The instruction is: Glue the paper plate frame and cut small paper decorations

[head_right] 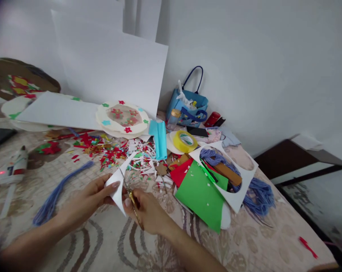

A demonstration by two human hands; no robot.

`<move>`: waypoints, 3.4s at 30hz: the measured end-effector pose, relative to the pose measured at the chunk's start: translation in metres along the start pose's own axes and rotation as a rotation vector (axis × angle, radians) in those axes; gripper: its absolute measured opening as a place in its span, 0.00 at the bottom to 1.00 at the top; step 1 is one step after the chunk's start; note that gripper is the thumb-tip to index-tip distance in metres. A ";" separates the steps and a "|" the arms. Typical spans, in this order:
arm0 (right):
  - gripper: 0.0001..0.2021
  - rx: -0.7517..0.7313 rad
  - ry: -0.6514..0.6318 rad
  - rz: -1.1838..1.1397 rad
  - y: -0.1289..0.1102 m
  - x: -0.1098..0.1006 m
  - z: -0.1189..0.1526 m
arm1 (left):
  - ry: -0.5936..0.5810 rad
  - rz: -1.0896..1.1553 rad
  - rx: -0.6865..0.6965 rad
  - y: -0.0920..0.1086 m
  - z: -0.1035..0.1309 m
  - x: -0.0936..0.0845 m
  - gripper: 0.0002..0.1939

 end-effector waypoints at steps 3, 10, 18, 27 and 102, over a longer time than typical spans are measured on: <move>0.19 -0.016 -0.018 0.016 0.001 0.003 0.000 | -0.012 -0.021 -0.010 0.000 0.000 0.001 0.14; 0.20 -0.023 0.005 0.053 -0.001 0.002 -0.001 | -0.006 -0.061 -0.007 -0.002 0.000 0.001 0.13; 0.27 -0.010 -0.002 -0.019 0.004 0.003 -0.002 | -0.014 -0.059 0.019 -0.002 0.000 0.000 0.12; 0.27 0.060 0.013 -0.080 0.015 0.006 -0.004 | -0.060 -0.075 0.012 -0.005 -0.002 -0.002 0.13; 0.26 -0.054 -0.133 -0.062 -0.003 0.002 0.002 | -0.282 -0.510 -0.030 0.010 0.002 -0.005 0.16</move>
Point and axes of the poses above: each hand's wrist, its own z-axis away from the middle knuckle, its own x-axis out of the palm, y = z × x, the point moved 5 cm from there along -z, towards the middle knuckle, and after that the axes turned 9 degrees about -y, right-handed, at the moved point
